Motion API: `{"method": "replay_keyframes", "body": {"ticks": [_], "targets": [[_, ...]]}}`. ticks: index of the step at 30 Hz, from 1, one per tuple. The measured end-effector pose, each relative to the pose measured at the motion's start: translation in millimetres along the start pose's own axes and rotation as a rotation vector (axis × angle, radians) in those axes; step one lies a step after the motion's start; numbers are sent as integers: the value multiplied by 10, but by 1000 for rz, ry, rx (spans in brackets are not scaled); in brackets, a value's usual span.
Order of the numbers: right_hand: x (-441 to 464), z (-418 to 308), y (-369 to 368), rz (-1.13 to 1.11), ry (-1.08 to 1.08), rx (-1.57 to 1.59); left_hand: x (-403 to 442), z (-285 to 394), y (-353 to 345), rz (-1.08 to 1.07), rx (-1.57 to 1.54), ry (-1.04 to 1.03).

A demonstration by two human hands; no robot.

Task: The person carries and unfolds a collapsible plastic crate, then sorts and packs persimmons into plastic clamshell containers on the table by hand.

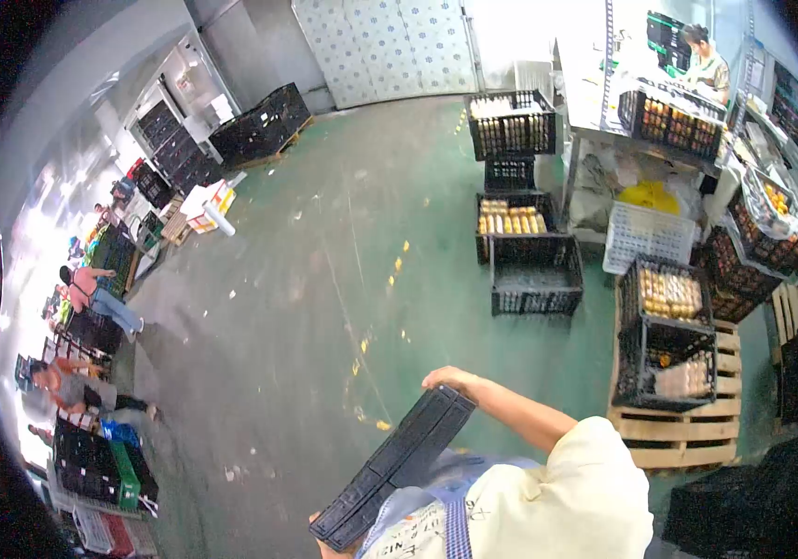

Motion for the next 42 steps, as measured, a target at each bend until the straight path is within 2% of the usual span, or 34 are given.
{"method": "replay_keyframes", "body": {"ticks": [2,3,4,6,7,8,10,12,14,15,16,19,20,22,24,28,29,30,32,34,35,36,38,40,41,42], "targets": [[702,-347,8,-3,56,-117,434,538,-318,-10,0,-11],[849,-571,-22,-6,159,-68,655,801,-429,-4,4,-18],[1154,-716,32,45,-1,3,887,1100,-558,3,20,-31],[1701,-1056,192,47,114,-59,1295,1668,-1034,-19,32,-25],[1930,-1224,236,189,19,-71,1535,1948,-1279,-34,40,-21],[2219,-1330,466,54,263,-219,1730,2238,-1577,-53,56,-18],[2437,-1766,638,51,343,-157,2120,2711,-2137,-75,103,-6],[2726,-2153,724,229,251,-42,2536,3183,-2716,-95,228,-10],[3092,-2550,934,313,135,125,3176,3598,-3141,-72,231,4],[3384,-2604,1164,310,191,110,3571,3811,-3277,-74,227,27],[3658,-2745,1412,304,248,90,3798,3933,-3678,-102,264,53],[4380,-3339,1924,374,115,159,4411,4324,-4701,-107,295,152],[4714,-3418,2241,352,232,26,4604,4435,-5026,-75,312,145],[5306,-3755,2622,342,172,114,5664,4940,-4776,-141,284,79],[5610,-4532,2640,369,55,203,5683,5135,-5571,-67,251,28],[6577,-5556,3179,252,212,74,6189,5381,-6811,-23,138,52],[6841,-5751,3328,353,86,106,6326,5475,-7170,-22,190,53],[7179,-5796,3669,280,237,55,6613,5594,-7459,-65,177,64],[7716,-6074,4081,338,198,50,7213,5957,-7881,-137,173,97],[8083,-6333,4391,420,149,179,7758,6428,-8371,-117,226,114],[8246,-6600,4644,474,142,230,8161,6594,-8793,-132,254,131],[8338,-6818,4853,462,254,30,8461,6597,-9170,-142,261,161],[8603,-7045,5453,458,285,62,8993,6816,-10157,-223,341,218],[8580,-7491,5662,582,390,223,9397,6964,-10950,-175,406,270],[8632,-7551,5909,618,367,302,9565,6988,-11408,-128,486,272],[8710,-7659,6204,649,356,377,10050,7091,-11615,-174,506,302]]}}
Point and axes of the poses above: each hand's wrist, its own x-axis towards the middle knuckle, its own y-axis out of the back of the hand, z = x × y, the point moved 1 cm from there along x, towards the middle knuckle, and after that the axes turned 10 degrees about y, right-handed, at the moved point
